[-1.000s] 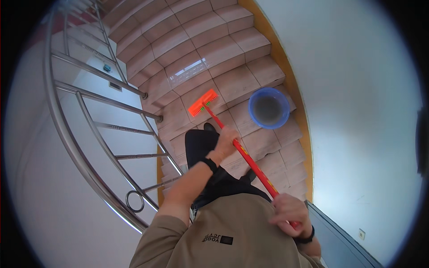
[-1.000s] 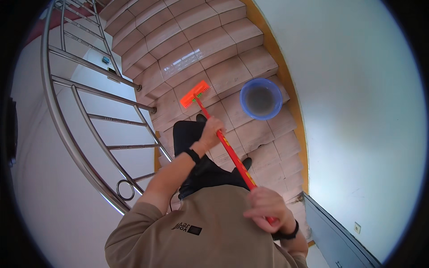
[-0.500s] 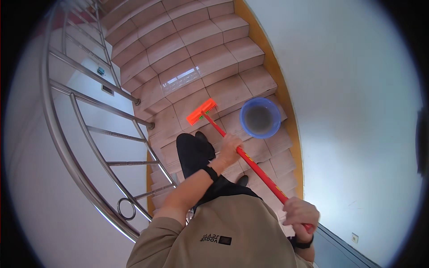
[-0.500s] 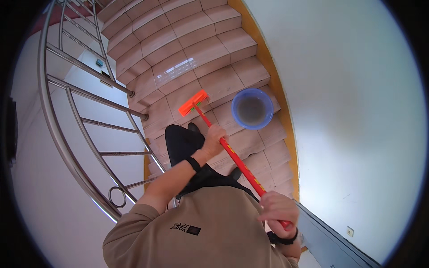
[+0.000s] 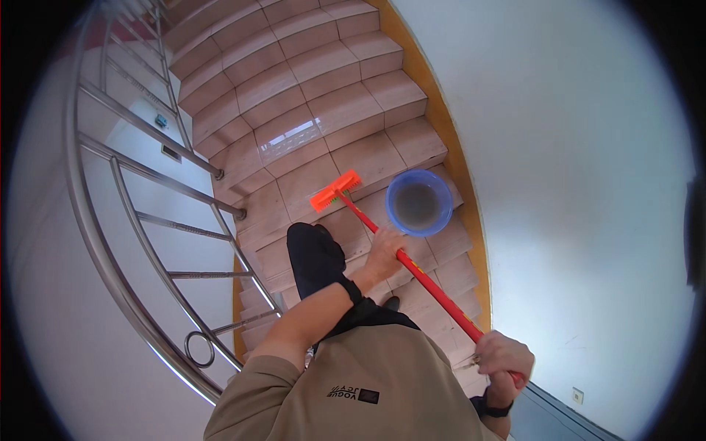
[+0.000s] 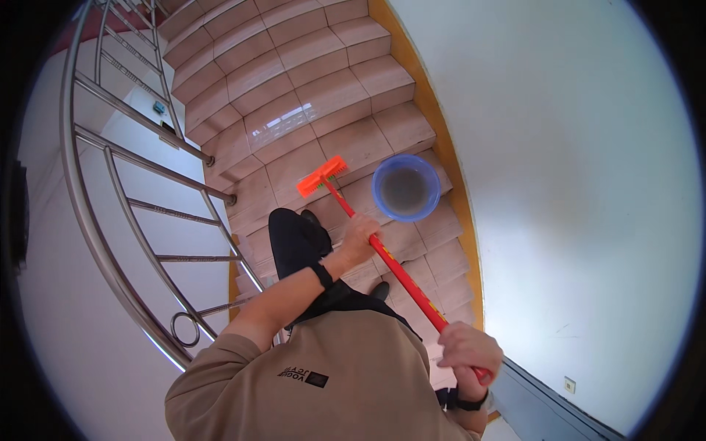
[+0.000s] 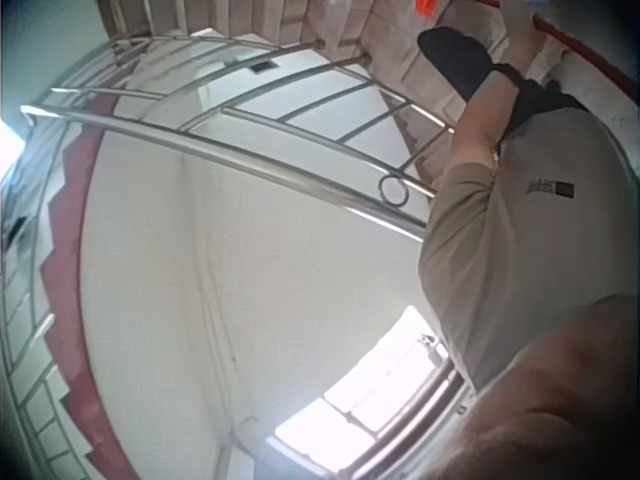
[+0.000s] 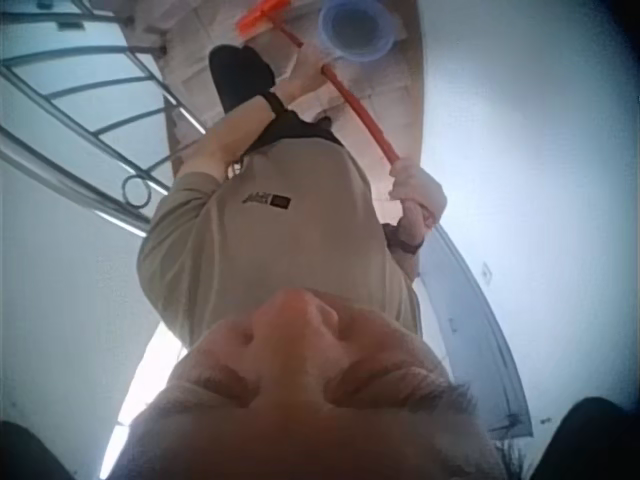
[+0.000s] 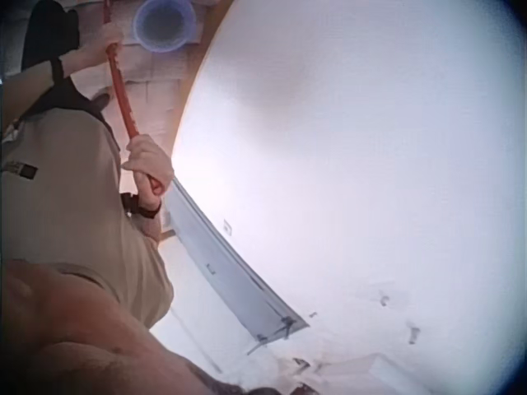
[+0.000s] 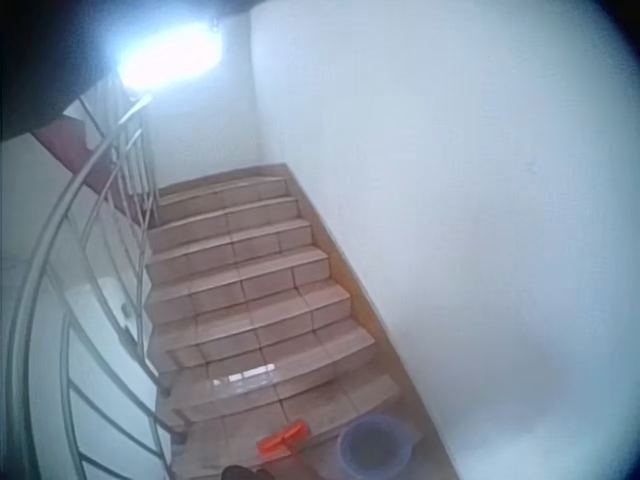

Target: Mopping a tiled staircase using a flat mop and water from a bucket.

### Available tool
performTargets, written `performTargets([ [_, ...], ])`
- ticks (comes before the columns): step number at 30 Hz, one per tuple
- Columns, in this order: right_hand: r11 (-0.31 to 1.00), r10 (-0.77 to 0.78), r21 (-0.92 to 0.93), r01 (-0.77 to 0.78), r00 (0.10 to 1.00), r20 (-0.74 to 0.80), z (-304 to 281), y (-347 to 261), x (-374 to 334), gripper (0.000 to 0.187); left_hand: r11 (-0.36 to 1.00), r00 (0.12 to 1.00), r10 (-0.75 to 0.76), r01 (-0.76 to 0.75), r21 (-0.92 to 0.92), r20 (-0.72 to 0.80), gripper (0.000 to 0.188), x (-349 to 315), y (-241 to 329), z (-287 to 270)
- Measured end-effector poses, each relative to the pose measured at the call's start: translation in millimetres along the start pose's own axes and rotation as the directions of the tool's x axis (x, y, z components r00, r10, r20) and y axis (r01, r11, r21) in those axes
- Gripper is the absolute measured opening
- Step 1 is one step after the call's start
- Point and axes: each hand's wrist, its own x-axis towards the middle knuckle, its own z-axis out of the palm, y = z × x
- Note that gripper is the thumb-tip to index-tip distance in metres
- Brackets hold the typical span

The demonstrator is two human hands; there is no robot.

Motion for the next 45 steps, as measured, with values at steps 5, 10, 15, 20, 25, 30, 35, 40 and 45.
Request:
performTargets([
  [5,1.000,-0.021,-0.019,0.021,1.000,-0.009,4.1,44.6,9.3,0.011,0.991,0.987,-0.047,0.027,0.129,0.152,0.022,19.0,-53.4,-11.2],
  [10,1.000,-0.031,-0.007,0.030,0.997,-0.077,-5.0,8.1,10.0,0.006,0.997,0.989,-0.036,0.026,0.072,0.141,0.022,14.2,-17.2,5.9],
  [15,1.000,-0.005,0.010,0.006,0.999,-0.043,-11.3,-11.3,-4.4,0.008,0.998,0.999,0.038,-0.037,-0.041,0.027,0.023,14.0,10.5,15.3],
  [20,0.997,-0.044,-0.059,0.044,0.999,-0.001,7.2,38.7,5.8,0.010,0.998,0.987,-0.003,-0.009,0.070,0.158,0.023,27.5,-51.8,-6.6],
  [25,1.000,-0.011,-0.018,0.012,1.000,0.017,10.2,15.2,13.6,0.010,0.997,0.988,-0.017,0.006,0.073,0.156,0.024,16.1,-35.1,-6.4],
  [30,0.999,-0.037,0.006,0.037,0.999,0.011,1.9,-13.8,3.5,0.007,1.000,0.996,-0.014,0.015,-0.003,0.089,0.025,2.5,11.6,-1.2],
  [35,0.999,-0.018,-0.047,0.022,0.996,0.083,17.5,36.4,17.4,0.009,0.991,0.999,0.009,-0.016,0.131,0.054,0.024,10.8,-52.7,-21.8],
  [40,0.999,-0.044,-0.005,0.046,0.979,0.197,26.0,52.5,31.4,0.013,0.992,0.994,-0.033,0.020,0.129,0.106,0.020,20.8,-67.4,-38.8],
  [45,0.998,0.001,0.063,-0.010,0.989,0.145,8.8,0.6,17.3,0.018,0.998,0.997,-0.035,0.032,0.059,0.063,0.020,-5.6,-12.9,-29.3],
])
